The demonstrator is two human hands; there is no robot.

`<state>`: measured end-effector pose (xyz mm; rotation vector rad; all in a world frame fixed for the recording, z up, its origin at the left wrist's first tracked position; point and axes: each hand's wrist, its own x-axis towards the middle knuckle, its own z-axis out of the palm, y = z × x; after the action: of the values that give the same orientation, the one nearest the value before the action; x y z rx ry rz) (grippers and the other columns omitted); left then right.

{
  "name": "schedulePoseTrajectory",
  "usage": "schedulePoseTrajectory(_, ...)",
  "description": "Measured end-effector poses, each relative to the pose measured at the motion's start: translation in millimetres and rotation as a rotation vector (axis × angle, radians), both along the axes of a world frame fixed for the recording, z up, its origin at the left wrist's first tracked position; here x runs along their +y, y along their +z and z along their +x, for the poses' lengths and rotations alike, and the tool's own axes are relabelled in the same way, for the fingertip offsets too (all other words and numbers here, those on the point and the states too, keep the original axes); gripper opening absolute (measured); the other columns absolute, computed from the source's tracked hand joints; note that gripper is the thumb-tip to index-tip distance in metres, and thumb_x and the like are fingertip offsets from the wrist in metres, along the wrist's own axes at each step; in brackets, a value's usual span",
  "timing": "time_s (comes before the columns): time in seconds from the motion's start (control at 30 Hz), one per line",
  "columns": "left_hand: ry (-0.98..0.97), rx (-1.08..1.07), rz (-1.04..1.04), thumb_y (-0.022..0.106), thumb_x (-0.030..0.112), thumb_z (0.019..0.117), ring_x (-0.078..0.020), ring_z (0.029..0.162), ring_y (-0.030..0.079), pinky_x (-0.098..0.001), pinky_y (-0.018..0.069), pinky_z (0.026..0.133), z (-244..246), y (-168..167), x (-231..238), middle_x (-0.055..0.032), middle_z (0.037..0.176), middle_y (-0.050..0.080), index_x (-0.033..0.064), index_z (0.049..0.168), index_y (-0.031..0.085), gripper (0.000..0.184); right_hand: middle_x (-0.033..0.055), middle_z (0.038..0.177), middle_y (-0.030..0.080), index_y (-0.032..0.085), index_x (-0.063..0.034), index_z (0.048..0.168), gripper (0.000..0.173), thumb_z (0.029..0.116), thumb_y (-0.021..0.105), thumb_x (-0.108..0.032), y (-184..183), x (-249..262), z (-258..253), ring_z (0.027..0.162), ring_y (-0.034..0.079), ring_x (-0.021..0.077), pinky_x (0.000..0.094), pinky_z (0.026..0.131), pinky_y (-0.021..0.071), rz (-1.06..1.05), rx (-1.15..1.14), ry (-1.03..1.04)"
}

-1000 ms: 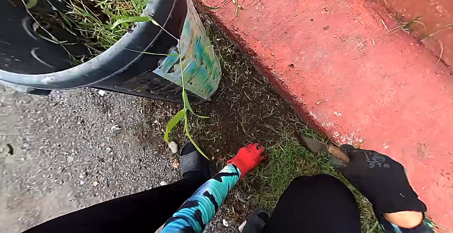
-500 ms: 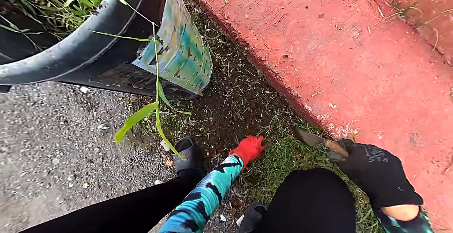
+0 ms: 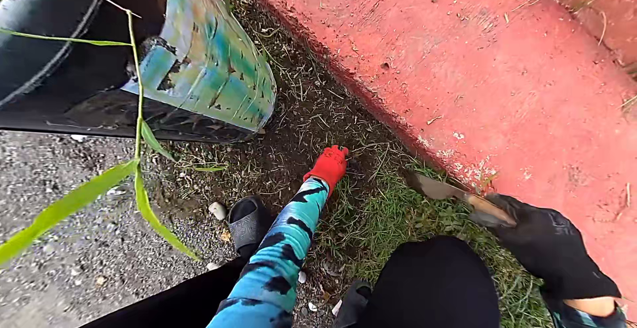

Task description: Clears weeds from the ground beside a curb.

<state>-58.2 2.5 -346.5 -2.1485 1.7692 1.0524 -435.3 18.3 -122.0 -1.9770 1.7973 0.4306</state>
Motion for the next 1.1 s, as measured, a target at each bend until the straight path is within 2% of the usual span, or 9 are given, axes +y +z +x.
schedulePoseTrajectory(0.1,0.062,0.088,0.013,0.059,0.027,0.1044,-0.0489,0.132,0.053,-0.0642,0.0427,0.109,9,-2,-1,-0.0325,0.139,0.056,-0.0007,0.134,0.06,0.041,0.011,0.101,0.074,0.069,-0.0118,0.13,0.057,0.0874,0.073,-0.049,-21,51,-46,0.074,0.071,0.022,0.0478,0.064,0.0608,-0.015,-0.386,-0.392)
schedulePoseTrajectory(0.2,0.089,0.134,0.023,0.059,0.027,0.1054,-0.0477,0.13,0.055,-0.0634,0.0425,0.11,15,-1,0,-0.032,0.135,0.058,-0.0018,0.132,0.061,0.039,0.0078,0.092,0.072,0.064,-0.0017,0.132,0.049,0.0894,0.073,-0.024,-51,96,-31,0.061,0.065,0.0132,0.0338,0.052,0.0585,0.07,-0.675,-0.731)
schedulePoseTrajectory(0.3,0.161,0.163,0.026,0.057,0.024,0.1062,-0.0477,0.128,0.057,-0.0623,0.0424,0.109,17,9,-2,-0.0323,0.132,0.06,-0.0037,0.131,0.061,0.038,0.0143,0.115,0.074,0.065,-0.0033,0.135,0.047,0.0942,0.072,-0.026,-136,80,48,0.096,0.073,0.0199,0.0419,0.089,0.0591,0.193,-0.69,-0.569)
schedulePoseTrajectory(0.43,0.335,0.161,0.012,0.056,0.029,0.1069,-0.0481,0.126,0.058,-0.0643,0.0427,0.108,21,16,-5,-0.0329,0.129,0.062,-0.0033,0.134,0.059,0.042,0.0138,0.1,0.072,0.065,-0.0058,0.134,0.048,0.0942,0.074,-0.032,-194,52,124,0.072,0.069,0.0199,0.042,0.066,0.0603,0.232,-0.783,-0.645)
schedulePoseTrajectory(0.63,0.558,0.222,-0.102,0.055,0.044,0.1058,-0.0491,0.124,0.059,-0.0685,0.0445,0.103,43,29,28,-0.0307,0.131,0.062,0.0018,0.141,0.055,0.056,0.0167,0.117,0.073,0.064,-0.0021,0.136,0.051,0.0946,0.073,-0.03,-124,98,42,0.102,0.072,0.0218,0.0453,0.095,0.0563,0.166,-0.642,-0.564)
schedulePoseTrajectory(0.8,0.525,0.249,-0.241,0.062,0.038,0.1032,-0.0464,0.114,0.063,-0.0679,0.0491,0.094,39,106,45,-0.0282,0.125,0.064,0.003,0.134,0.059,0.046,0.0165,0.108,0.074,0.067,-0.0092,0.134,0.058,0.0878,0.076,-0.043,-53,104,-21,0.084,0.073,0.0278,0.0552,0.075,0.0595,0.06,-0.383,-0.482)
schedulePoseTrajectory(0.87,0.372,0.234,-0.255,0.066,0.029,0.1021,-0.046,0.124,0.059,-0.066,0.0457,0.102,35,102,32,-0.0284,0.135,0.059,0.0013,0.13,0.063,0.039,0.0186,0.111,0.074,0.068,-0.0117,0.135,0.06,0.0886,0.072,-0.051,-37,83,-27,0.091,0.073,0.0352,0.0633,0.08,0.056,0.06,-0.272,-0.296)
schedulePoseTrajectory(1.0,-0.212,0.124,-0.017,0.061,0.044,0.1016,-0.0456,0.153,0.026,-0.0748,0.029,0.113,-2,36,62,-0.0125,0.166,0.035,0.0211,0.137,0.065,0.042,0.0192,0.111,0.075,0.069,-0.0196,0.135,0.06,0.0892,0.067,-0.058,-34,42,-7,0.1,0.071,0.0441,0.072,0.085,0.0511,0.074,-0.105,-0.034)
schedulePoseTrajectory(1.1,-0.556,0.264,0.14,0.058,0.03,0.1023,-0.0427,0.156,0.021,-0.0796,0.0151,0.116,-39,24,123,-0.0088,0.168,0.034,0.0162,0.145,0.058,0.045,0.0188,0.113,0.074,0.068,-0.0209,0.136,0.059,0.0898,0.067,-0.058,-34,24,2,0.104,0.07,0.0432,0.0712,0.088,0.0503,0.118,-0.076,-0.005)
